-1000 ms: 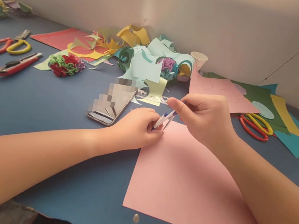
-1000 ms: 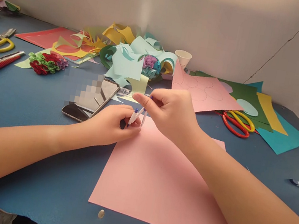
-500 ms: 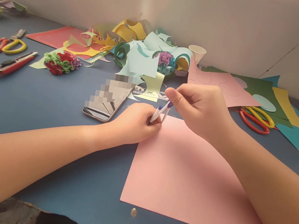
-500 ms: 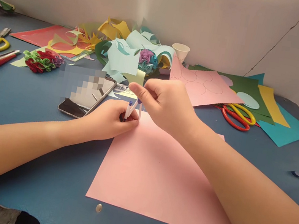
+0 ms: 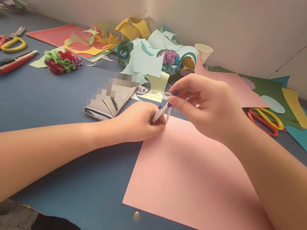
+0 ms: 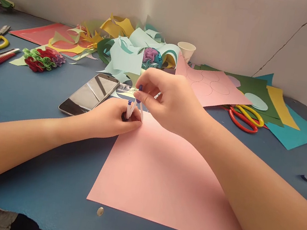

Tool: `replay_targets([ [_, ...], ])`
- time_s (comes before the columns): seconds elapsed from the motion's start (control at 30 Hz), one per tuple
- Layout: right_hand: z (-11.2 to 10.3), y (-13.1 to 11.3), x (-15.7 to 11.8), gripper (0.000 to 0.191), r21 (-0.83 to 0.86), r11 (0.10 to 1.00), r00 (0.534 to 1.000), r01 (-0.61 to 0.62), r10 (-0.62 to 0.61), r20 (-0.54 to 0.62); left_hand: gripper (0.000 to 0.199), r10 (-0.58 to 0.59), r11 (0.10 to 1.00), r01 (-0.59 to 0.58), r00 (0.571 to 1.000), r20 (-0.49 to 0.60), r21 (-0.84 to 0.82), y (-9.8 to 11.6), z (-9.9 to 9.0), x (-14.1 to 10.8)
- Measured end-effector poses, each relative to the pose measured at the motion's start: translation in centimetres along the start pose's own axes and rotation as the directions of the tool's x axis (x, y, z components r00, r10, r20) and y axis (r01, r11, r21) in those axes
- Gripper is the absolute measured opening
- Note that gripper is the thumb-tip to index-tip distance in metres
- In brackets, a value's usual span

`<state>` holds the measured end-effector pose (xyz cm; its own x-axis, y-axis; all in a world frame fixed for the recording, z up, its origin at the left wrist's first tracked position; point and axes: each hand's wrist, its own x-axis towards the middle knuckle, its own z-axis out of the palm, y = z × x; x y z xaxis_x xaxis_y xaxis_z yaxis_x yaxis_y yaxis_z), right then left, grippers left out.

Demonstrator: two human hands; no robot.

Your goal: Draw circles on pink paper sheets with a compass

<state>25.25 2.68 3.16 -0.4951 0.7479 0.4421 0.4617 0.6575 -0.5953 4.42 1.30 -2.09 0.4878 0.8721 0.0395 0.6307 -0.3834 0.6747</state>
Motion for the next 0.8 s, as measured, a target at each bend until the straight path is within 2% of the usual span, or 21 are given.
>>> replay_targets([
  [0.23, -0.1, -0.4, 0.0, 0.006, -0.049, 0.998, 1.0, -0.031, 0.031, 0.001, 0.015, -0.003, 0.986, -0.016, 0.993, -0.116, -0.165, -0.5, -0.1, -0.1],
  [0.5, 0.1, -0.4, -0.1, 0.013, -0.014, 0.999, 0.999, -0.049, 0.049, -0.02, 0.015, -0.01, 0.985, -0.003, 0.997, -0.077, -0.173, -0.9, 0.1, -0.1],
  [0.67, -0.4, -0.8, 0.0, 0.015, -0.082, 0.996, 1.0, -0.02, 0.02, 0.002, 0.015, -0.002, 0.987, -0.006, 0.999, -0.051, -0.16, -0.8, 0.0, -0.1],
  [0.73, -0.8, -1.1, 0.0, 0.017, -0.139, 0.99, 1.0, 0.018, -0.015, 0.028, 0.014, 0.005, 0.993, -0.008, 1.0, -0.022, -0.116, -0.8, -0.4, -0.1],
  [0.8, -1.3, -1.4, 0.0, 0.02, -0.2, 0.978, 0.997, 0.064, -0.053, 0.059, 0.024, 0.039, 0.999, -0.039, 0.999, 0.011, -0.011, -0.9, -1.0, -0.2],
])
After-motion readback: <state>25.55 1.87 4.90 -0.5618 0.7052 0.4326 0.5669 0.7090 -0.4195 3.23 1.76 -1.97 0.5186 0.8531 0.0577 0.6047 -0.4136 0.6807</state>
